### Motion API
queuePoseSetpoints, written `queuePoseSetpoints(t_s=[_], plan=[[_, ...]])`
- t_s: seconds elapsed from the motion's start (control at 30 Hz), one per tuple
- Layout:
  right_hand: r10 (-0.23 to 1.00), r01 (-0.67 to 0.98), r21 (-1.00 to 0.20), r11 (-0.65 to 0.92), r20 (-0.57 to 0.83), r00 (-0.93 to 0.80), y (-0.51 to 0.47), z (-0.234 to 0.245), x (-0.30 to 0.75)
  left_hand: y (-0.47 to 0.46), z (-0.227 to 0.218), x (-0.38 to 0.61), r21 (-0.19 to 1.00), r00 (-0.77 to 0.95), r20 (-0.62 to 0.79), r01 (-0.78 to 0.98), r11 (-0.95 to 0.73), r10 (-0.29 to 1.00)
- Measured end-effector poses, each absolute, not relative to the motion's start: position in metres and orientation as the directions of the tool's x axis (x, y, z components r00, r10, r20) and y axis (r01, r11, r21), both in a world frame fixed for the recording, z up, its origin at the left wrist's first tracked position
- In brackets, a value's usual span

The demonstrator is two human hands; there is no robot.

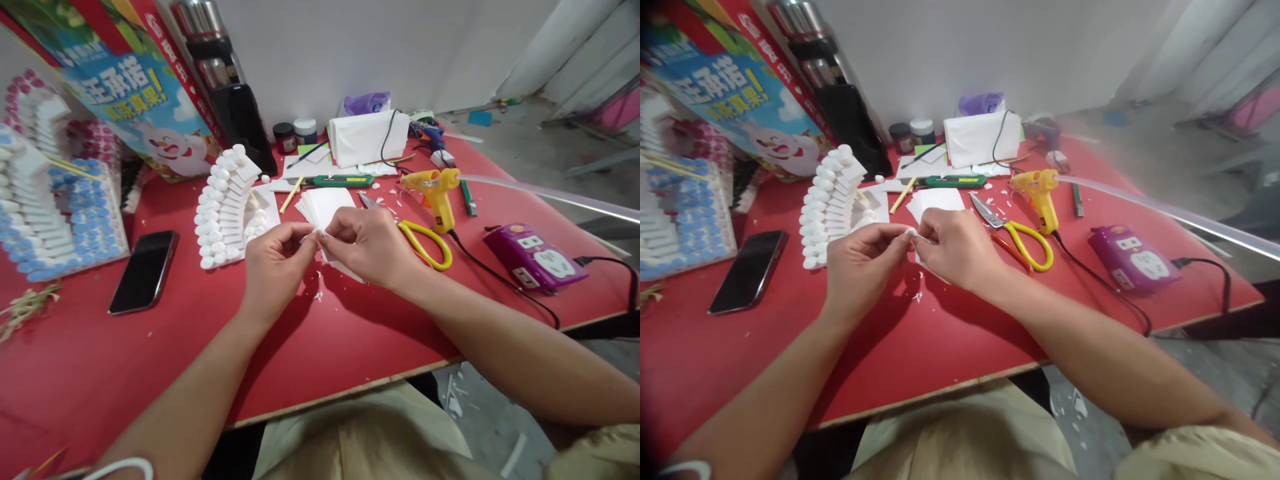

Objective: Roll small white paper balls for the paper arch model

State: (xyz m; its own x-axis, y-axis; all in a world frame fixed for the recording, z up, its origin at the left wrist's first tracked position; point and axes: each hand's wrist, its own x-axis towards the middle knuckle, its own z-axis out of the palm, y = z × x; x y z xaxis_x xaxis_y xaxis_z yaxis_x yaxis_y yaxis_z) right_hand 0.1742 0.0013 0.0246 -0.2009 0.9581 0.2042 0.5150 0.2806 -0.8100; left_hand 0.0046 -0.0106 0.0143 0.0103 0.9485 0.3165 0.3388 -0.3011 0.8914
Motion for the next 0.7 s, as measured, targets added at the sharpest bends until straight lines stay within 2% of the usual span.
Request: queuePoseSetpoints(t_s=[0.17,0.33,0.4,0.5,0.7], plan=[[0.927,0.547,-0.749,0.374,0.289,-0.238,-0.0017,0.0258,0.1722,-0.0124,0.0078,0.0032,0.811,0.044,0.415,0.435,-0.391,0.909],[0.937,0.508,-0.790,0.344,0.261,-0.231,0.0007,0.0244,0.1731,-0.0122,0.0046,0.0036,0.559,0.144,0.639,0.588,-0.585,0.755],[0.942,0.489,-0.806,0.333,0.258,-0.215,0.0014,0.0242,0.1738,-0.0125,0.0049,0.0043,0.509,0.167,0.677,0.597,-0.620,0.716],[0.938,0.440,-0.831,0.342,0.276,-0.208,0.0021,0.0251,0.1749,-0.0132,0.0069,0.0045,0.550,0.167,0.661,0.556,-0.623,0.732],[0.917,0.410,-0.824,0.392,0.315,-0.244,0.0031,0.0256,0.1766,-0.0105,0.0093,0.0026,0.821,0.066,0.478,0.321,-0.472,0.876]])
